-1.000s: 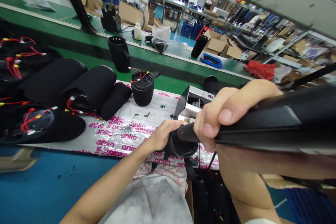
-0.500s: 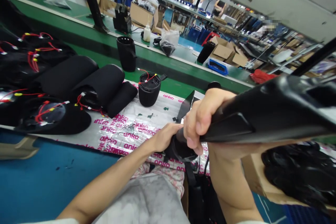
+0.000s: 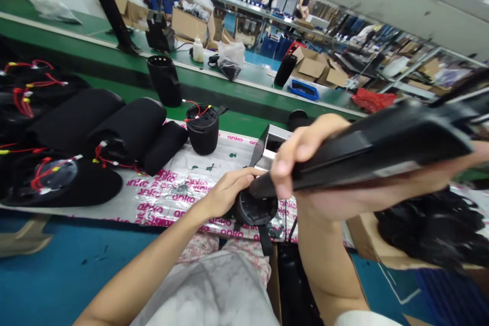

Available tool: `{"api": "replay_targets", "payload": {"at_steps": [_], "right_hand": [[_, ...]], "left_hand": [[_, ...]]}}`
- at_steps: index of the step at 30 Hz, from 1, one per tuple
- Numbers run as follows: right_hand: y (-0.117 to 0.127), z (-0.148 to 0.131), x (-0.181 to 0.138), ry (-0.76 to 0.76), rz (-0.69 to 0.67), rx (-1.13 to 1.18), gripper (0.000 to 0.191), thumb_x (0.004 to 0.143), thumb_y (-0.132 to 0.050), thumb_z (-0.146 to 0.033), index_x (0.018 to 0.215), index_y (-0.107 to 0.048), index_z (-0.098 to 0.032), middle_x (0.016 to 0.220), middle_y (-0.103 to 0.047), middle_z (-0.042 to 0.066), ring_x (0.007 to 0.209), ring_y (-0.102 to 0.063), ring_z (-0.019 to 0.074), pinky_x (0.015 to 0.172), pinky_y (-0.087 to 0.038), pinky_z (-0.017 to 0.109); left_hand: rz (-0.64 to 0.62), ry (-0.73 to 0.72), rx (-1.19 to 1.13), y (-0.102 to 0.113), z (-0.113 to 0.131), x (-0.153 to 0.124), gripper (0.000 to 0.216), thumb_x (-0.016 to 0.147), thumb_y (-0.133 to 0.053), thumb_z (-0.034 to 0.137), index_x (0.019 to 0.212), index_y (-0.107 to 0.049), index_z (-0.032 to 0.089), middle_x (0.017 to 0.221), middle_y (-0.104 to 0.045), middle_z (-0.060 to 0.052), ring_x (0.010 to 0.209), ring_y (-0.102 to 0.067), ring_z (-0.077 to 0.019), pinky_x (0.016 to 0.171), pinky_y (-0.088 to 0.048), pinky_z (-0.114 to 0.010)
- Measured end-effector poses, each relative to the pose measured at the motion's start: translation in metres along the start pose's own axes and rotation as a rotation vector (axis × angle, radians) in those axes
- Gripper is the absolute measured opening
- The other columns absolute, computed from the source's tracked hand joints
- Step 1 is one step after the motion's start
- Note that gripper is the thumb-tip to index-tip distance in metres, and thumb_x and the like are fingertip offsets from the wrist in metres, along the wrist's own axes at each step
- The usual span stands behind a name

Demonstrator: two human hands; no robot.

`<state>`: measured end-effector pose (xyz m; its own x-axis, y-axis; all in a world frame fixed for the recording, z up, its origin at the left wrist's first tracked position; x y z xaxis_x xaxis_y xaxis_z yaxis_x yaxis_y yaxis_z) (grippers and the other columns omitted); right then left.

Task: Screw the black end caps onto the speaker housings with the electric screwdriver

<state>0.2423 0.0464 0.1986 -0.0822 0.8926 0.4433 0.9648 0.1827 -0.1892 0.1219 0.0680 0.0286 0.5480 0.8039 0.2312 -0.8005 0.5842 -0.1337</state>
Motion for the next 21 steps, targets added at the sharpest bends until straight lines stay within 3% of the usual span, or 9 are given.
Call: {"api": "replay_targets", "payload": {"at_steps": [3, 6, 11, 15, 21], "right_hand": [[0.044, -0.035, -0.009, 0.101, 0.096, 0.004, 0.06, 0.084, -0.081, -0.079, 0.074, -0.081, -0.02, 0.063, -0.068, 0.001, 0.035, -0.051, 0.0112, 0.032, -0.041, 0.027], [0.077, -0.047, -0.021, 0.234, 0.197, -0.093, 0.061, 0.082, -0.082, -0.079, 0.072, -0.08, -0.019, 0.055, -0.061, 0.001, 0.035, -0.052, 0.0146, 0.031, -0.041, 0.031], [0.077, 0.001, -0.035, 0.315, 0.358, -0.14, 0.076, 0.087, -0.061, -0.091, 0.073, -0.081, -0.019, 0.059, -0.068, 0.006, 0.037, -0.058, 0.0178, 0.029, -0.038, 0.028], [0.065, 0.043, -0.039, 0.287, 0.339, -0.102, 0.081, 0.086, -0.059, -0.094, 0.075, -0.083, -0.017, 0.062, -0.071, 0.009, 0.035, -0.058, 0.0181, 0.029, -0.042, 0.028], [0.076, 0.068, -0.036, 0.177, 0.315, -0.044, 0.085, 0.089, -0.051, -0.096, 0.072, -0.079, -0.018, 0.059, -0.07, 0.008, 0.03, -0.055, 0.017, 0.027, -0.038, 0.026]], "left_hand": [[-0.052, -0.108, 0.267, 0.0, 0.023, -0.006, 0.029, 0.109, -0.06, 0.034, 0.128, -0.08, 0.023, 0.134, -0.08, -0.009, 0.13, -0.073, -0.0329, 0.118, -0.053, -0.048], [-0.019, -0.2, 0.494, 0.001, 0.039, -0.015, 0.03, 0.105, -0.064, 0.024, 0.13, -0.08, 0.025, 0.138, -0.078, -0.009, 0.13, -0.073, -0.0299, 0.115, -0.056, -0.044], [0.04, -0.272, 0.641, -0.004, 0.047, -0.034, 0.035, 0.102, -0.072, 0.026, 0.137, -0.079, 0.028, 0.14, -0.075, -0.01, 0.125, -0.075, -0.0312, 0.111, -0.059, -0.045], [0.036, -0.229, 0.643, -0.004, 0.038, -0.045, 0.049, 0.092, -0.087, 0.042, 0.138, -0.075, 0.027, 0.151, -0.068, -0.014, 0.135, -0.069, -0.0383, 0.116, -0.057, -0.052], [0.018, -0.212, 0.567, -0.001, 0.026, -0.048, 0.047, 0.089, -0.092, 0.045, 0.129, -0.076, 0.026, 0.149, -0.068, -0.015, 0.136, -0.069, -0.038, 0.118, -0.056, -0.052]]}}
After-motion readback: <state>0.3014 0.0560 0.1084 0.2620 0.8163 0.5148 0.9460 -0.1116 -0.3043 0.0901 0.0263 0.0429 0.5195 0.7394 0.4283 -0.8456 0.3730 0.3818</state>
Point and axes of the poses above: each hand's wrist, its own x-axis towards the middle knuckle, its own y-axis out of the back of the hand, z = x × y, the point moved 6 cm from there along x, towards the middle knuckle
